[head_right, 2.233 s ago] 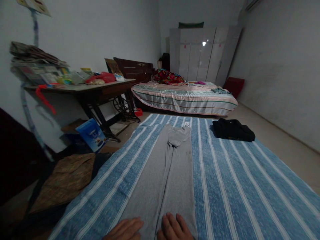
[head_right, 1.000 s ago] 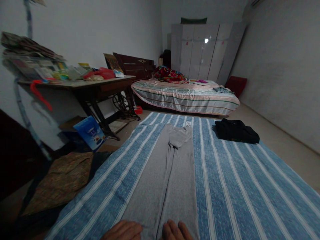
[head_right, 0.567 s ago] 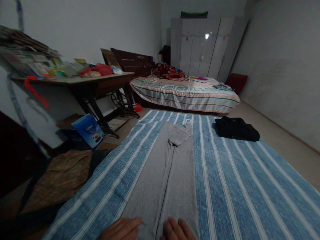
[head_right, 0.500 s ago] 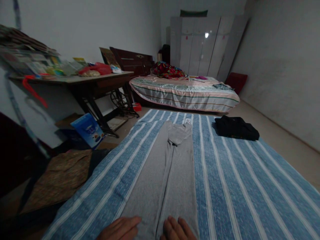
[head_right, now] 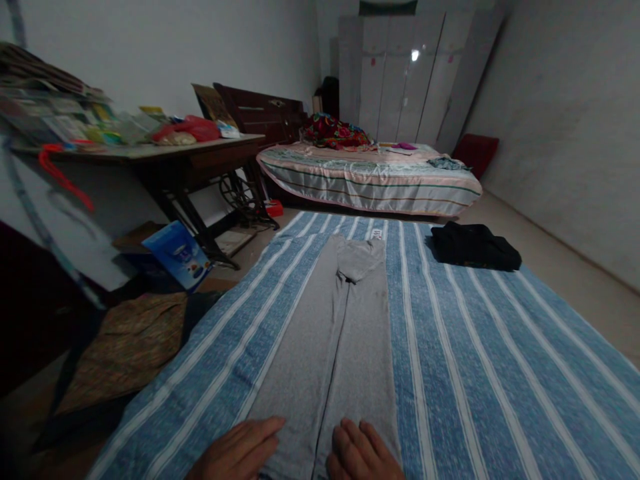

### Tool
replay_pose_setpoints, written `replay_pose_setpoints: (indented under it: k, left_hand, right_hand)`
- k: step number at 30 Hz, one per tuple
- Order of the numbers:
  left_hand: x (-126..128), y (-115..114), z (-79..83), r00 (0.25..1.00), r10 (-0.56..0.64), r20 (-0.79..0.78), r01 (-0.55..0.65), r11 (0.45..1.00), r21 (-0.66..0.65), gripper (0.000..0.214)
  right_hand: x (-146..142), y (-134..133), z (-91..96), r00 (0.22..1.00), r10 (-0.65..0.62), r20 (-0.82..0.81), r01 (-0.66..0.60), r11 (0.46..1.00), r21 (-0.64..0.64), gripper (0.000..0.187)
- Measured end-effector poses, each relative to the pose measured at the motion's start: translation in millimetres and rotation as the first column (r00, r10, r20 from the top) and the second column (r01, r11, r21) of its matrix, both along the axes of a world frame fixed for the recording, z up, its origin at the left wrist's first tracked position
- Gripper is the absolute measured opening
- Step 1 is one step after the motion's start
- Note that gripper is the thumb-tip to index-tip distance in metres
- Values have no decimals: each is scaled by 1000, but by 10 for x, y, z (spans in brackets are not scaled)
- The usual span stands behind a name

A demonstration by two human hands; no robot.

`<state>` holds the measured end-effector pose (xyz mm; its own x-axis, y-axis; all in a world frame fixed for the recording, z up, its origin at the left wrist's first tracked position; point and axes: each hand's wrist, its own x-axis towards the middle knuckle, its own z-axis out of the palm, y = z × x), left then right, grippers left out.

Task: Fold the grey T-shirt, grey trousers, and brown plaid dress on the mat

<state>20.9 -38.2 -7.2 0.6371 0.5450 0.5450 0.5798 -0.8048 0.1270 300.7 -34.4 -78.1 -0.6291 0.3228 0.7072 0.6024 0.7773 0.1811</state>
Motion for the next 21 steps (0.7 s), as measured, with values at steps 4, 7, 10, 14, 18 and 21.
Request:
replay_pose_setpoints:
  k: [4, 7, 10, 14, 18, 21]
  left_hand:
    - [-23, -44, 109, 998, 8, -61, -14, 995, -98, 37]
    - [-27, -50, 110, 997, 0, -76, -8, 995, -104, 36]
    - [-26, -40, 81, 997, -14, -79, 6, 995, -99, 35]
    - [-30, -34, 47, 997, -22, -68, 16, 996, -84, 35]
    - [-47, -46, 18, 997, -22, -80, 16, 997, -79, 36]
    - [-67, -62, -8, 995, -19, -98, 11, 997, -78, 38]
  right_hand:
    - [31, -23, 149, 999, 34, 29, -34, 999, -16, 17]
    - [57, -28, 260, 999, 32, 20, -31, 999, -44, 25]
    - [85, -34, 303, 998, 41, 49, -37, 996, -80, 28]
    - [116, -45, 292, 997, 54, 53, -49, 995, -91, 29]
    - [133, -45, 299, 996, 63, 59, -58, 994, -90, 29]
    - [150, -47, 293, 996, 63, 62, -57, 994, -91, 29]
